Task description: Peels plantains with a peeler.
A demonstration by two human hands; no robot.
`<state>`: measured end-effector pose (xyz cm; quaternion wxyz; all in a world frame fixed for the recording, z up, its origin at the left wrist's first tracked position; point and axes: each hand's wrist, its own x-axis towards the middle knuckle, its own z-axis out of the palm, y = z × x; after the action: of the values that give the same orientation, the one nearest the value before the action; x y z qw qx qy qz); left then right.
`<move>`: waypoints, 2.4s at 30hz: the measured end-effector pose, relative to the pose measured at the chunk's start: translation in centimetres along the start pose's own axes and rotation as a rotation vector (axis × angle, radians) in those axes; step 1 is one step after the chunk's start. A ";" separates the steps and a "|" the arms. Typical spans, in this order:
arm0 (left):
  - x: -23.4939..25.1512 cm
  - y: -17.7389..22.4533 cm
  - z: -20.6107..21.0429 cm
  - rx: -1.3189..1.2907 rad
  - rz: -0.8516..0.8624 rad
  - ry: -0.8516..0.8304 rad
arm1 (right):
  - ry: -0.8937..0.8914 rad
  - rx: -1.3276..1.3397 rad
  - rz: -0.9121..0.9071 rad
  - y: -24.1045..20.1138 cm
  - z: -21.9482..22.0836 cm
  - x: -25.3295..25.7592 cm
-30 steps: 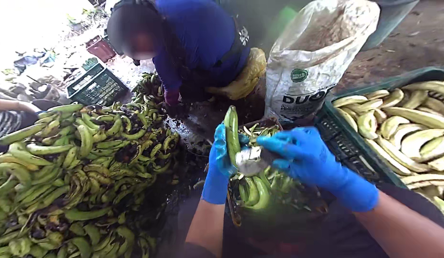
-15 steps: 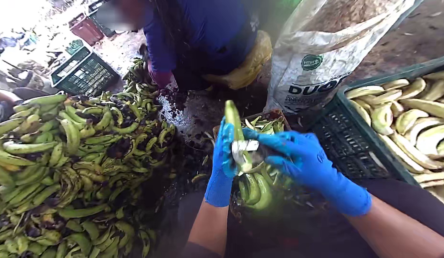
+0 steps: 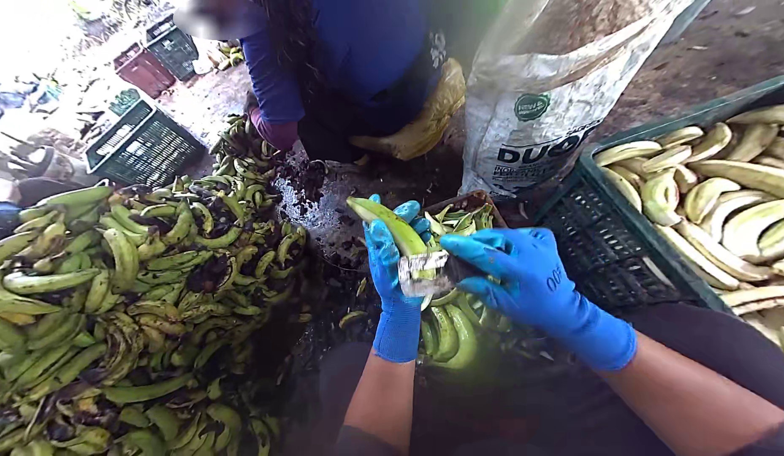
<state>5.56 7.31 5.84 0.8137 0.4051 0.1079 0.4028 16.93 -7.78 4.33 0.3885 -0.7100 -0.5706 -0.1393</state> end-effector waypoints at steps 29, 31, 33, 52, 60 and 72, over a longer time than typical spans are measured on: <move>0.3 1.0 -1.1 0.421 -0.373 -0.236 | -0.264 -0.028 0.336 4.3 0.0 4.5; 0.2 1.8 -0.6 0.493 -0.331 -0.291 | -0.176 -0.059 0.327 4.2 0.4 4.1; -0.3 2.0 -0.4 0.698 -0.284 -0.354 | -0.161 -0.086 0.428 5.3 -0.3 4.1; -0.3 1.5 -0.8 0.157 -0.190 -0.132 | 0.060 0.049 -0.036 1.6 1.4 2.1; 1.5 2.2 -2.2 -0.239 -0.389 -0.041 | -0.009 0.105 0.122 3.0 1.2 2.4; 0.3 2.0 -2.3 -0.167 -0.363 -0.033 | -0.006 0.714 0.803 5.4 0.9 3.2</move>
<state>3.46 9.57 5.89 0.9053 0.3168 0.1322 0.2501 22.62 -5.13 3.67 0.6268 -0.6965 -0.2671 0.2252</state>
